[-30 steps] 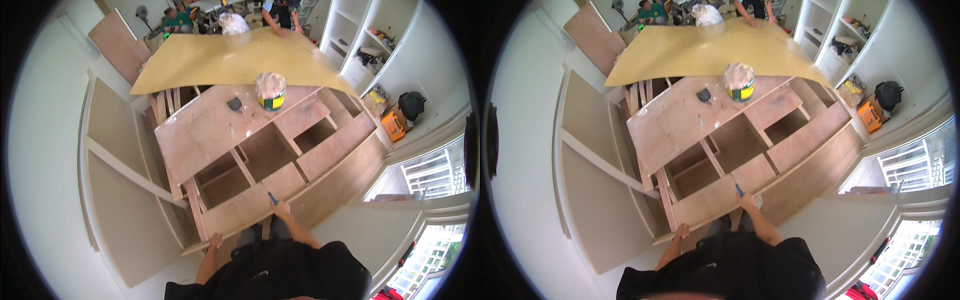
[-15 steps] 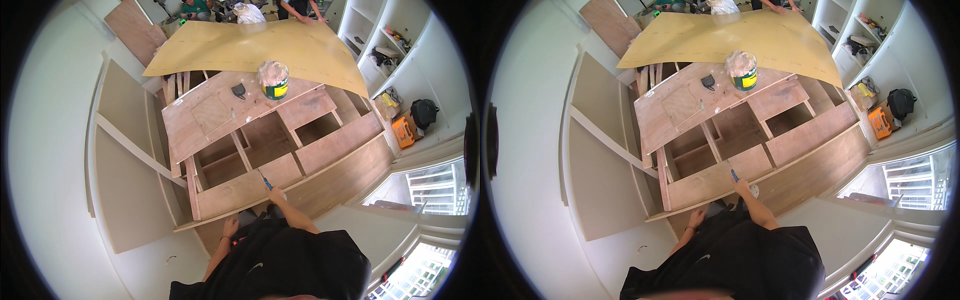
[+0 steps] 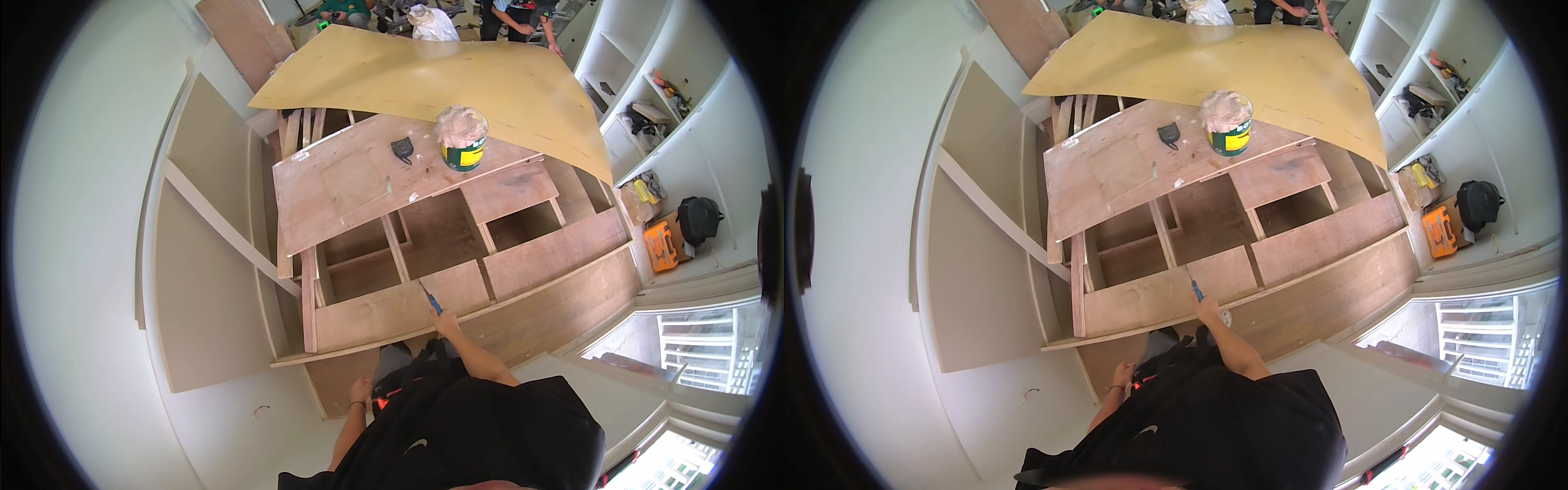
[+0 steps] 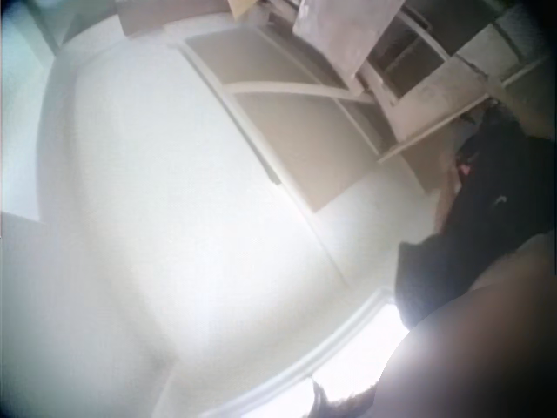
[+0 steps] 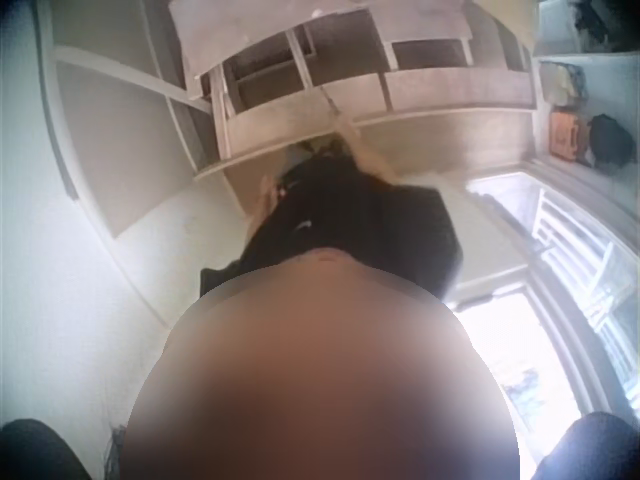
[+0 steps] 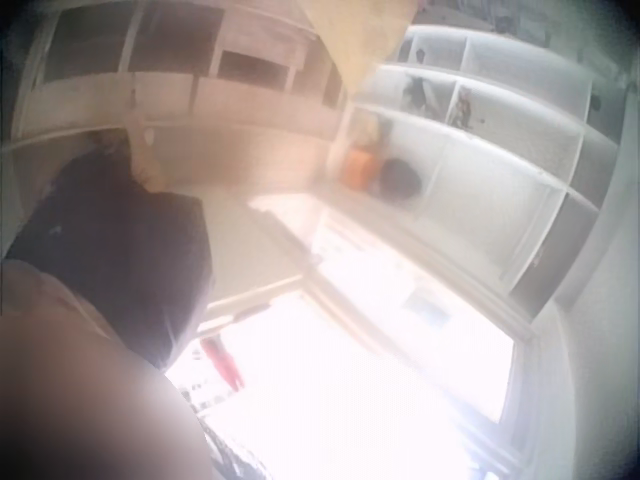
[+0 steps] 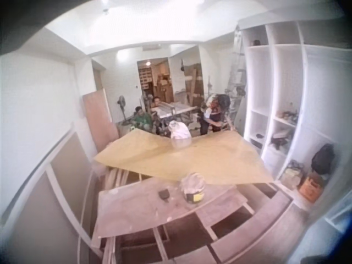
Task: The person measures a wooden board with a tape measure, marks it with a pencil, and then uses a hand saw to cut the board along the marked line. The person handles the board and tools directly without visible power tools.
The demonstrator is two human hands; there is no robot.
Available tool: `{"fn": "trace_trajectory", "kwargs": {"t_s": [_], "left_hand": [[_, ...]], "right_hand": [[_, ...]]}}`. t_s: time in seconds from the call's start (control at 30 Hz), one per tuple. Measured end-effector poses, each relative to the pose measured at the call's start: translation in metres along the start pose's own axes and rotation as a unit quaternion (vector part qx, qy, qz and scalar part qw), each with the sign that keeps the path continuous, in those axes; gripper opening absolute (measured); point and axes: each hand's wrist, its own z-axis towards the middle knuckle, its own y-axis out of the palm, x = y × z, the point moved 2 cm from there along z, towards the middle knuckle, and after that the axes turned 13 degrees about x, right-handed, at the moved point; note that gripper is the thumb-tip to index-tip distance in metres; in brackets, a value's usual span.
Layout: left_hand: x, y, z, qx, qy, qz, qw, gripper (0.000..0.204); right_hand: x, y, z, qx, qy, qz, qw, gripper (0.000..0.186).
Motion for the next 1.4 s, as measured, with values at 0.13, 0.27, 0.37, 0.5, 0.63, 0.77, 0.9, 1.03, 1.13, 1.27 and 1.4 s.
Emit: {"fn": "trace_trajectory", "kwargs": {"t_s": [0.13, 0.27, 0.37, 0.5, 0.63, 0.77, 0.9, 1.03, 1.13, 1.27, 1.4], "left_hand": [[0.006, 0.020, -0.009, 0.021, 0.042, -0.056, 0.997, 0.037], [0.001, 0.023, -0.005, 0.008, 0.040, -0.065, 0.997, 0.038], [-0.004, 0.013, 0.003, -0.015, 0.023, -0.059, 0.998, 0.037], [-0.001, -0.003, 0.022, -0.039, 0.026, -0.052, 0.998, 0.037], [0.006, -0.010, 0.056, -0.118, 0.041, -0.001, 0.992, 0.040], [0.020, -0.014, 0.098, -0.127, 0.070, 0.032, 0.989, 0.039], [0.042, -0.026, 0.148, -0.122, 0.072, 0.010, 0.990, 0.038], [0.059, -0.021, 0.189, -0.178, 0.105, 0.088, 0.974, 0.037], [0.070, 0.010, 0.221, -0.209, 0.083, 0.094, 0.970, 0.037], [0.124, 0.081, 0.272, -0.043, 0.168, 0.050, 0.984, 0.026], [0.189, 0.152, 0.303, 0.055, 0.191, 0.032, 0.980, 0.034]], "right_hand": [[0.000, 0.001, -0.001, 0.013, -0.015, -0.003, 1.000, 0.064], [-0.002, 0.001, -0.006, 0.029, -0.029, -0.012, 0.999, 0.066], [-0.006, 0.000, -0.009, 0.031, -0.016, -0.005, 0.999, 0.067], [-0.013, 0.000, -0.014, 0.027, 0.019, -0.012, 0.999, 0.065], [-0.015, -0.001, -0.022, 0.046, 0.034, -0.042, 0.997, 0.062], [-0.013, 0.000, -0.027, 0.074, 0.024, -0.016, 0.997, 0.068], [-0.014, 0.002, -0.030, 0.050, 0.037, -0.012, 0.998, 0.064], [-0.020, 0.006, -0.034, 0.086, 0.035, -0.050, 0.994, 0.064], [-0.028, 0.011, -0.039, 0.092, 0.020, -0.036, 0.995, 0.063], [-0.044, 0.012, -0.042, 0.049, 0.052, 0.019, 0.997, 0.056], [-0.064, 0.000, -0.043, -0.014, 0.118, 0.068, 0.991, 0.052]]}}
